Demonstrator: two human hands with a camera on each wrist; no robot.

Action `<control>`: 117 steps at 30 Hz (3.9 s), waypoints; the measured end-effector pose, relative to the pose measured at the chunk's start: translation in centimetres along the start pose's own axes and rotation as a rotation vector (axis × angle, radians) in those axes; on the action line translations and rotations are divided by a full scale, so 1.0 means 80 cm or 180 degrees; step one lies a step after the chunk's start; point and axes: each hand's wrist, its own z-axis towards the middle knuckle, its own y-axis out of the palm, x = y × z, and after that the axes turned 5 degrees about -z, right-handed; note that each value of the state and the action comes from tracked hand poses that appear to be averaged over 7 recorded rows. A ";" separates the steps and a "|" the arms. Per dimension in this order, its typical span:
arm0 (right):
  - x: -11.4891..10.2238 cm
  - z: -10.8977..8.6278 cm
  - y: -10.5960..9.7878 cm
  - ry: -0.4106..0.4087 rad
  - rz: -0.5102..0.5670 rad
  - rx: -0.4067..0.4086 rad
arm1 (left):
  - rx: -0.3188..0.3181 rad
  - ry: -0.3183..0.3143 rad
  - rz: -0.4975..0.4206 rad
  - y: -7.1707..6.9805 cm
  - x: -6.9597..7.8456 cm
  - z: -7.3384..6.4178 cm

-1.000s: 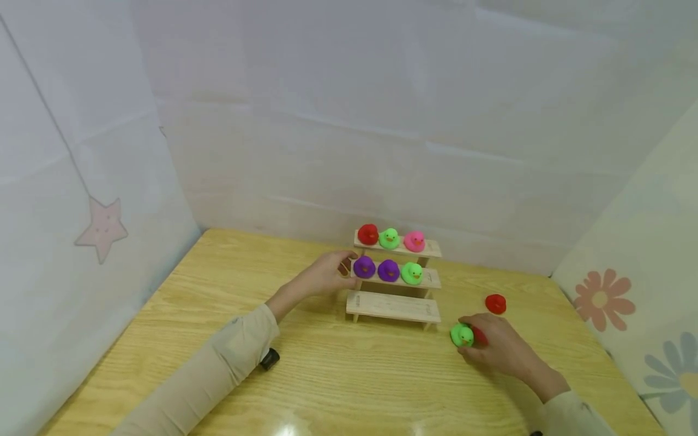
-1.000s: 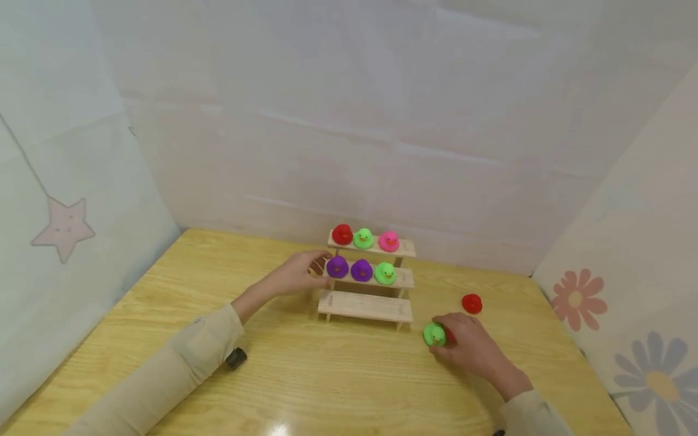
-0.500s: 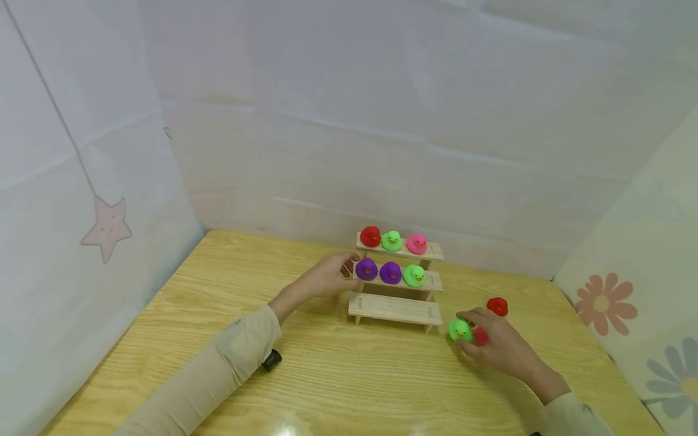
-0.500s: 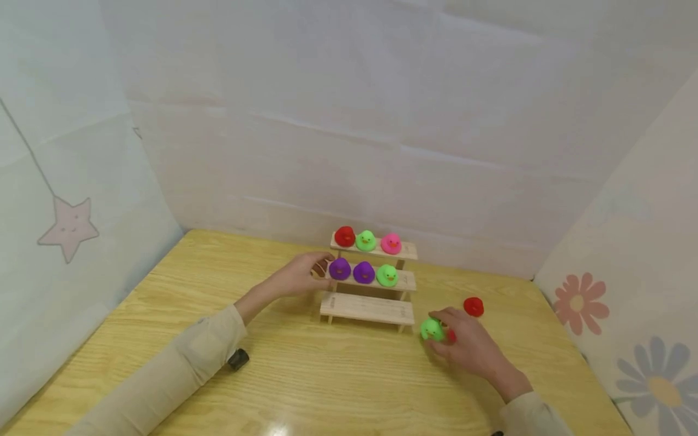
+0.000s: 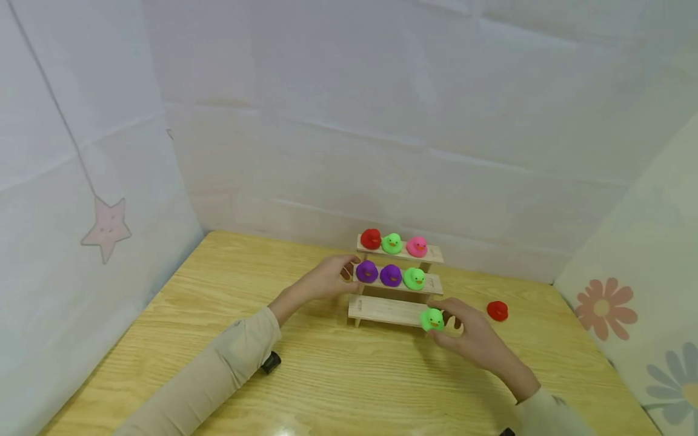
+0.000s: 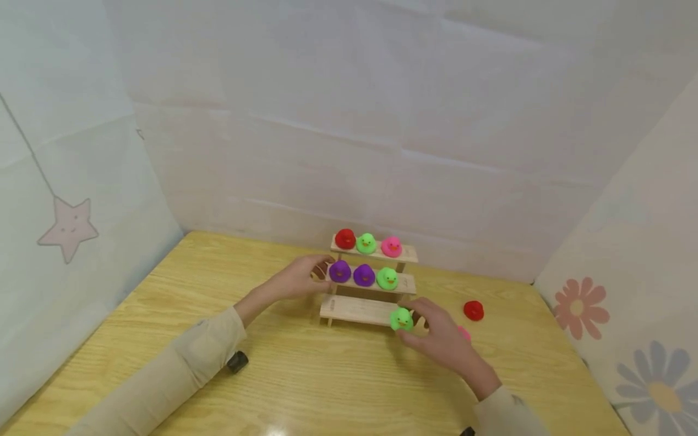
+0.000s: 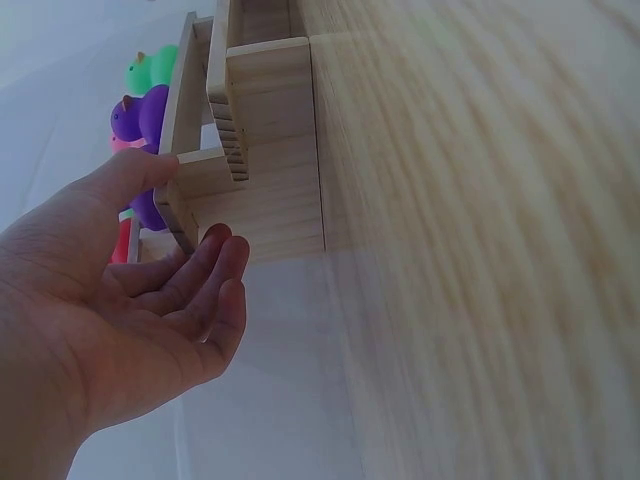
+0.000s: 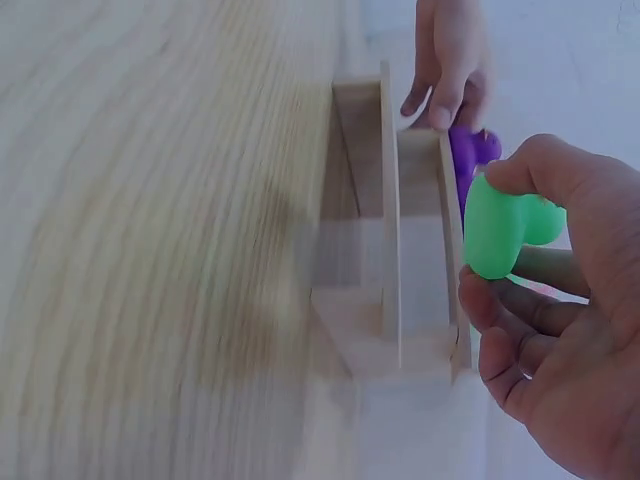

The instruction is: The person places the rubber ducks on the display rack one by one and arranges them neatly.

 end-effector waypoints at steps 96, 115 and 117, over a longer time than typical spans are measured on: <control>0.096 -0.079 -0.036 0.0333 -0.0727 0.0236 | -0.0009 -0.0133 0.0053 -0.004 0.009 -0.006; 0.123 -0.089 -0.027 0.0695 -0.0203 -0.0042 | 0.0000 -0.0092 0.0112 0.001 0.005 -0.008; 0.122 -0.088 -0.028 0.0702 -0.0239 -0.0042 | 0.0006 -0.0089 0.0111 0.000 0.006 -0.008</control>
